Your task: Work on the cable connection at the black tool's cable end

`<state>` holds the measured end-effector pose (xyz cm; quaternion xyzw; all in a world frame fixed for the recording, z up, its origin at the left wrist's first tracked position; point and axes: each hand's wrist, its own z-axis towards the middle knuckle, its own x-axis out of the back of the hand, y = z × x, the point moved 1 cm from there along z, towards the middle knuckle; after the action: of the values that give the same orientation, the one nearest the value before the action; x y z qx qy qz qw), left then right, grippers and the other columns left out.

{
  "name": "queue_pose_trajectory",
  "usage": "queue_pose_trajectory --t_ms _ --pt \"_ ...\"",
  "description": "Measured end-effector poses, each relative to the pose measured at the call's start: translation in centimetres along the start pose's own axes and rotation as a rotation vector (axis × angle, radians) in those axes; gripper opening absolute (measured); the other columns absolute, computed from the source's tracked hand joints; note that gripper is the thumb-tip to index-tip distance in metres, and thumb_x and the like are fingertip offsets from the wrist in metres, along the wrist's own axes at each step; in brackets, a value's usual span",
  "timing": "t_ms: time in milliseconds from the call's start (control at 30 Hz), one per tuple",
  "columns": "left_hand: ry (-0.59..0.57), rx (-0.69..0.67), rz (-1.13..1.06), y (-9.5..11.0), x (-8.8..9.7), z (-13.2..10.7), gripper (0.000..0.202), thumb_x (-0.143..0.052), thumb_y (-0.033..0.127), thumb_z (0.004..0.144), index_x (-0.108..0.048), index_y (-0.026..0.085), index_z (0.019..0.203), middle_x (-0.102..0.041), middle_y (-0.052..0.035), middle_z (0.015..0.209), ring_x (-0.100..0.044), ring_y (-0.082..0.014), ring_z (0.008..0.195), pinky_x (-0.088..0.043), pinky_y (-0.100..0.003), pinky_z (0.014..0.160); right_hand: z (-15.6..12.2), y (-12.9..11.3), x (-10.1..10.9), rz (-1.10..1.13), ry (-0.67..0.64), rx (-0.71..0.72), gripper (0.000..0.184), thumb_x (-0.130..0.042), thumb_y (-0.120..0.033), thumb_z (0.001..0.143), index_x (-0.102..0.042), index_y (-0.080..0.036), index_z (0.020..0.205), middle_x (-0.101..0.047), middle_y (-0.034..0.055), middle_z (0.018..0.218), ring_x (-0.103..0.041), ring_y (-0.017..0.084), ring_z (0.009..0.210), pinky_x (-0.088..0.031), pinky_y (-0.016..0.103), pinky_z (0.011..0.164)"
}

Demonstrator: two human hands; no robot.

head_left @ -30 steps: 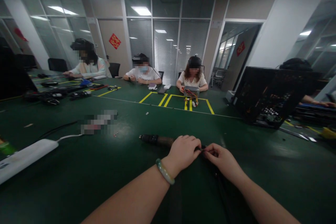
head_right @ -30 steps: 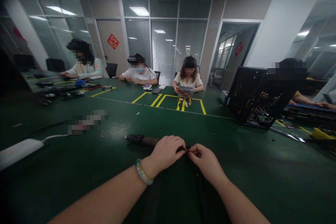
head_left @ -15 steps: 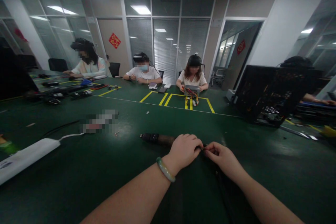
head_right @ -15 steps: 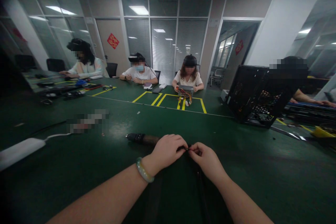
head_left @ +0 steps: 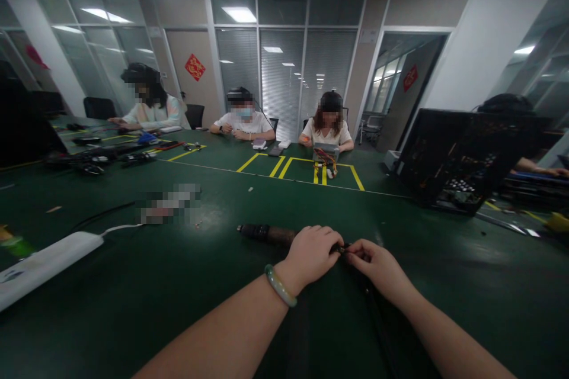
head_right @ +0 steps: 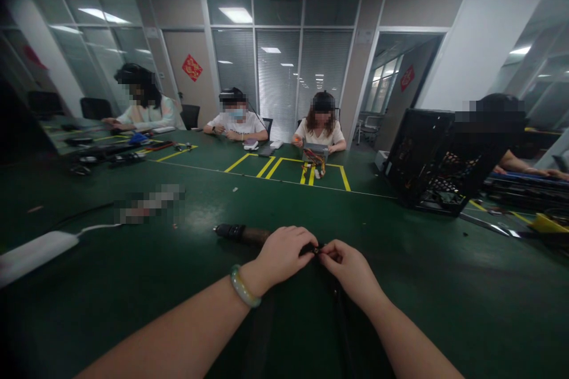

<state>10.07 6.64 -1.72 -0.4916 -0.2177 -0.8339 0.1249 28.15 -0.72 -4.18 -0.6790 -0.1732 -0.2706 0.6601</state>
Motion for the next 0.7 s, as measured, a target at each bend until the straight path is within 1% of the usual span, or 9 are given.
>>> queue_pose_trajectory --t_ms 133,333,500,700 --pt "-0.014 0.029 0.025 0.01 -0.05 0.0 0.015 -0.062 0.027 0.085 -0.058 0.021 0.099 -0.062 -0.0004 0.099 -0.056 -0.0191 0.095 -0.042 -0.035 0.083 0.03 0.13 -0.03 -0.006 -0.003 -0.009 0.021 -0.06 -0.04 0.084 -0.065 -0.022 0.093 -0.071 0.0011 0.087 -0.066 0.019 0.079 -0.048 0.028 0.069" --pt "-0.02 -0.004 0.003 0.03 0.12 -0.04 0.01 -0.059 0.025 0.087 -0.061 0.023 0.097 -0.062 0.0002 0.101 -0.056 -0.0187 0.096 -0.041 -0.034 0.085 -0.02 -0.04 0.02 -0.013 -0.011 -0.01 0.022 -0.059 -0.04 0.084 -0.065 -0.022 0.095 -0.071 0.0013 0.089 -0.066 0.019 0.08 -0.048 0.028 0.07" --pt "-0.008 0.038 0.021 0.04 0.08 -0.04 0.018 -0.061 0.028 0.086 -0.057 0.022 0.103 -0.062 -0.0007 0.1 -0.056 -0.0202 0.095 -0.042 -0.036 0.084 -0.08 -0.4 0.02 0.011 -0.009 -0.03 0.022 -0.06 -0.04 0.082 -0.065 -0.022 0.092 -0.071 0.0016 0.087 -0.066 0.019 0.079 -0.048 0.028 0.068" --pt "-0.032 -0.005 0.024 -0.03 0.03 0.0 0.01 -0.057 0.026 0.088 -0.061 0.024 0.097 -0.062 0.0009 0.1 -0.056 -0.0189 0.096 -0.041 -0.034 0.084 0.03 -0.31 0.02 0.006 -0.011 -0.022 0.022 -0.06 -0.041 0.082 -0.065 -0.022 0.093 -0.072 0.0019 0.088 -0.066 0.02 0.08 -0.048 0.029 0.069"
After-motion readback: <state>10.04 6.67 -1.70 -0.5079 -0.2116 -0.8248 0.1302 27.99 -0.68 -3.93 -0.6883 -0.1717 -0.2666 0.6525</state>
